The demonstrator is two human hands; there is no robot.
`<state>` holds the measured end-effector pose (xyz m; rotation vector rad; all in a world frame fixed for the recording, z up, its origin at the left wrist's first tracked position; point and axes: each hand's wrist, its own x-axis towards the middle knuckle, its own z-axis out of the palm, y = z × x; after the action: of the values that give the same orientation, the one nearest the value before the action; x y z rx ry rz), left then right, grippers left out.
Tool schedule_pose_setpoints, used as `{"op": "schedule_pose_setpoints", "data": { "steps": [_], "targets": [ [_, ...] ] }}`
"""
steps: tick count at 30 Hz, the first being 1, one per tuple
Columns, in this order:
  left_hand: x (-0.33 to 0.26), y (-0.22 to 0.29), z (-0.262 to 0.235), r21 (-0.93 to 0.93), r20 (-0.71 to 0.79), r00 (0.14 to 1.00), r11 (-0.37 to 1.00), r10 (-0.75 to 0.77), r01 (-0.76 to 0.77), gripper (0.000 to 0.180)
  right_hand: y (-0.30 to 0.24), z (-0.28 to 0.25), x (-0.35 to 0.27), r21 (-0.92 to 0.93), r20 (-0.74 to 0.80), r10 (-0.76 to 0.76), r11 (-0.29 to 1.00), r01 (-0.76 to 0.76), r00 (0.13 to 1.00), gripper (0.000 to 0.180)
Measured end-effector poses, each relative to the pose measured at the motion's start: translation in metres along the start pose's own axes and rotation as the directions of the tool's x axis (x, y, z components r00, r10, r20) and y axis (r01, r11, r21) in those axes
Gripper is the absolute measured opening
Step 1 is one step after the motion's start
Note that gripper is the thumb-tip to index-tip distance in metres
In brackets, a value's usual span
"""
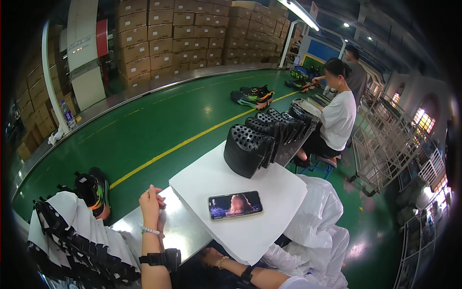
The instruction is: Checking and organizing shoes on an assembly line.
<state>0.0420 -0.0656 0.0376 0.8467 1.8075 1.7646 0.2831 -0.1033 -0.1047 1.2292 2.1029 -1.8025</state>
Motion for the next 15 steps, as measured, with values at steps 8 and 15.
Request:
{"op": "schedule_pose_setpoints", "data": {
  "steps": [8, 15],
  "targets": [
    [-0.005, 0.006, 0.0, -0.033, -0.043, 0.999, 0.999, -0.022, 0.021, 0.042, -0.002, 0.002, -0.001, 0.055, -0.009, 0.035, 0.998, -0.034, 0.999, 0.036],
    [-0.004, 0.002, -0.004, 0.059, -0.034, 0.999, 0.998, 0.014, -0.012, 0.038, -0.004, 0.002, -0.004, -0.005, -0.06, -0.068, 0.998, 0.068, 0.996, 0.029]
  ]
}}
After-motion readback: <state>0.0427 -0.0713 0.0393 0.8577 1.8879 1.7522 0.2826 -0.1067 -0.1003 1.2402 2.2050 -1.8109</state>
